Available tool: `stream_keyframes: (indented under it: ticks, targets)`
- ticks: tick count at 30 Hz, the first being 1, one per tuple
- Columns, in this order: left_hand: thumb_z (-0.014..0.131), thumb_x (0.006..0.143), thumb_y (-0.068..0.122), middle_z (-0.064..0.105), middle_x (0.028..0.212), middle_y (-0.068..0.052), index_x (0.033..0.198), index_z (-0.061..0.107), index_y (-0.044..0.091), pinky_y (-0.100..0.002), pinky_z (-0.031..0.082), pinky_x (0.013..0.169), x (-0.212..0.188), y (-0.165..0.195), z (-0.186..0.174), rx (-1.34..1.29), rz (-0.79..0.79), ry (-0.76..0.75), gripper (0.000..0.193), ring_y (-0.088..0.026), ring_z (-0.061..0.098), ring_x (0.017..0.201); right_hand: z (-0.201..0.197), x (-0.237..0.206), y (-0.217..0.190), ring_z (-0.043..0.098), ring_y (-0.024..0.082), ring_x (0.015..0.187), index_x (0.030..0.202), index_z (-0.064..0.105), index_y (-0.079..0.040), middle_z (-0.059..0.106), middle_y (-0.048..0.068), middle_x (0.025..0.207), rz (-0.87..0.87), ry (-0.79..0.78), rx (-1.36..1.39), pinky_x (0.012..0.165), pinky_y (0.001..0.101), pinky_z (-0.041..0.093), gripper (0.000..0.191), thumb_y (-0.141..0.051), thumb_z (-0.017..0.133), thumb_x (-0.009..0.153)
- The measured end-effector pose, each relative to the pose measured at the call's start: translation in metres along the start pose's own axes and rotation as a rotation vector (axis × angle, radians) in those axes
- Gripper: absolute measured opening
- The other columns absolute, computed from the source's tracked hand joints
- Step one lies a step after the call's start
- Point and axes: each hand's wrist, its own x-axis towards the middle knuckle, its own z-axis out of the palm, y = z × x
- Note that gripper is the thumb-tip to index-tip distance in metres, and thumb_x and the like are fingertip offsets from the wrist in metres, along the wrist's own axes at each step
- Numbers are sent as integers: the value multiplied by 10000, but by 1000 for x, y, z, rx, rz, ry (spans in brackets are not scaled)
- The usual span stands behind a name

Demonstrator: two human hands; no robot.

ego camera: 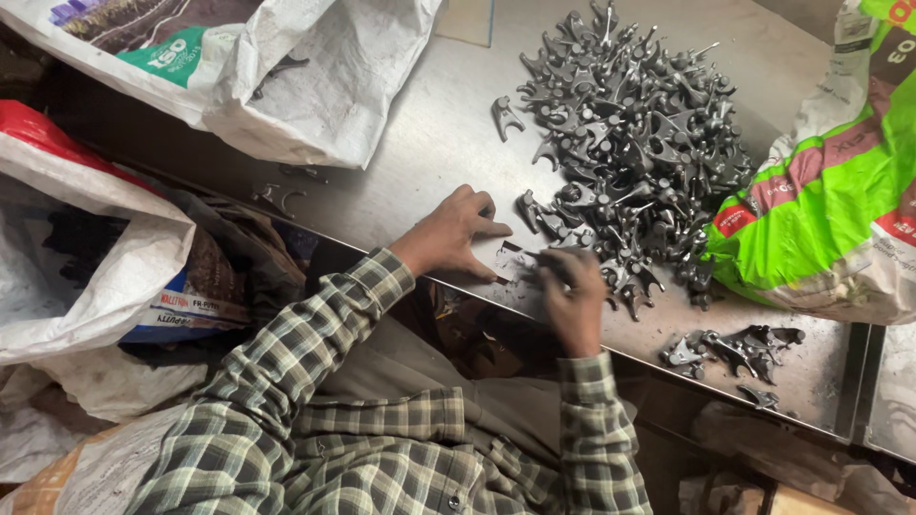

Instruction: The person sits at a metal table with a large pile of small dark metal castings. They pick castings one at a time from the pile, turn each piece over in their hands, and place pieces onto the table or into a separate area, working through the pile piece by piece.

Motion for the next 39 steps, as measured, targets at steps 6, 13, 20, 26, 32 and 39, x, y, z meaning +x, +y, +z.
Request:
stream_keyframes:
  ticks: [6, 13, 20, 26, 32, 39]
  targets:
    - [951, 533, 512, 576, 1124, -57, 1158, 787, 227, -395, 524, 974, 5, 4, 1, 2, -77, -74, 706, -248, 493, 1072, -24, 22, 19, 669, 237, 894, 1186, 750, -67, 612, 193, 1190, 59, 140, -338, 693, 346, 589, 307, -116, 686, 890]
    - [952, 532, 497, 580, 1125, -59, 1153, 792, 220, -386, 526, 968, 5, 3, 2, -2, -52, -53, 698, -252, 500, 1073, -28, 17, 4, 685, 246, 822, 1041, 749, -77, 665, 132, 1185, 140, -68, -467, 673, 356, 561, 242, -239, 822, 877]
    - [955, 533, 480, 582, 1111, -67, 1137, 795, 206, -394, 527, 954, 6, 3, 4, -7, -20, -36, 682, -266, 502, 1064, -27, -10, -4, 680, 260, 807, 1137, 768, -107, 678, 120, 1109, 88, -153, -209, 691, 353, 553, 311, -120, 800, 828]
    - [954, 532, 462, 588, 1102, -76, 1133, 799, 206, -402, 520, 954, 5, 1, 3, -9, 6, -14, 672, -280, 507, 1052, -9, -4, -5, 675, 289, 988, 1148, 760, -99, 659, 145, 1113, -54, -137, -125, 799, 367, 558, 321, -71, 787, 829]
    - [954, 522, 472, 587, 1125, -71, 1150, 790, 217, -397, 519, 964, 9, 0, 6, -13, -19, -46, 697, -272, 504, 1078, -14, 1, -6, 678, 293, 959, 1172, 756, -106, 665, 137, 1093, 15, -211, -149, 762, 363, 563, 363, -90, 798, 812]
    - [950, 546, 482, 579, 1155, -68, 1179, 781, 227, -398, 519, 973, 9, 0, 10, 5, -29, -80, 704, -268, 490, 1090, -8, 0, -3, 688, 303, 965, 1214, 738, -97, 672, 147, 1120, -8, -211, -154, 799, 380, 565, 386, -80, 792, 832]
